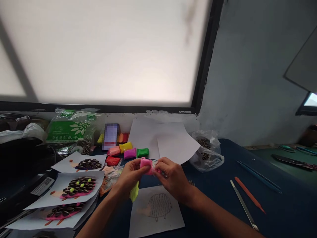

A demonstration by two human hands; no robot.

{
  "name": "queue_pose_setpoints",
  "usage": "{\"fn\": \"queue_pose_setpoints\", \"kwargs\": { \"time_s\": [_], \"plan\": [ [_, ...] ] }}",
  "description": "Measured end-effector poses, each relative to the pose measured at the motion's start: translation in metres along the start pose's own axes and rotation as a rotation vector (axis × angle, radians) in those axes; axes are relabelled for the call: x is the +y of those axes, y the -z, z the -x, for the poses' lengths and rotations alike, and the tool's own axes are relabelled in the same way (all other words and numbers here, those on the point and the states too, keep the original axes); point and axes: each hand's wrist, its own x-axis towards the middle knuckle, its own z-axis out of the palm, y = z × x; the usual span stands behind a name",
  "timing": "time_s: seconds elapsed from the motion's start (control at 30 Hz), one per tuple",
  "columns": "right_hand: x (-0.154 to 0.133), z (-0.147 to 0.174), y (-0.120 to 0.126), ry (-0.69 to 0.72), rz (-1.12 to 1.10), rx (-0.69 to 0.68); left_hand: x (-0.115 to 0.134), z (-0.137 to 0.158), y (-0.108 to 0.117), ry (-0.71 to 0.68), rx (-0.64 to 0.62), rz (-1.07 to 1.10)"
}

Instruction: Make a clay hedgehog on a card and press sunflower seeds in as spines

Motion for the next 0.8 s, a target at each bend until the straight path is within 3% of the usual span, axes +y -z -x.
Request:
{"fn": "queue_pose_setpoints", "kwargs": {
  "time_s": [0.1,0.2,0.3,0.5,0.53,0.6,0.67,0.8],
  "plan": [
    [-0.010,-0.003,0.007,-0.065,-0.219,0.024,-0.003,-0.004,0.007,-0.033,0.075,-0.011],
    [-0.018,-0.009,0.017,-0.198,-0.580,0.040,-0.011,-0.012,0.019,-0.057,0.176,-0.058],
    [-0.018,-0.013,0.023,-0.349,-0.847,0.046,-0.020,-0.020,0.031,-0.088,0.226,-0.256],
    [-0.012,-0.014,0.018,-0.519,-0.895,0.003,-0.015,-0.019,0.031,-0.229,0.468,-0.783],
    [-0.011,-0.014,0.017,-0.519,-0.883,-0.002,-0.011,-0.017,0.028,-0.294,0.477,-0.770],
    [-0.011,-0.012,0.015,-0.509,-0.840,-0.016,-0.004,-0.012,0.020,-0.333,0.374,-0.639],
    [-0.012,-0.010,0.012,-0.494,-0.792,-0.036,0.002,-0.007,0.011,-0.271,0.239,-0.426],
    [-0.019,-0.004,0.006,-0.468,-0.714,-0.145,0.003,-0.003,-0.002,-0.266,0.176,-0.204]
  ]
}}
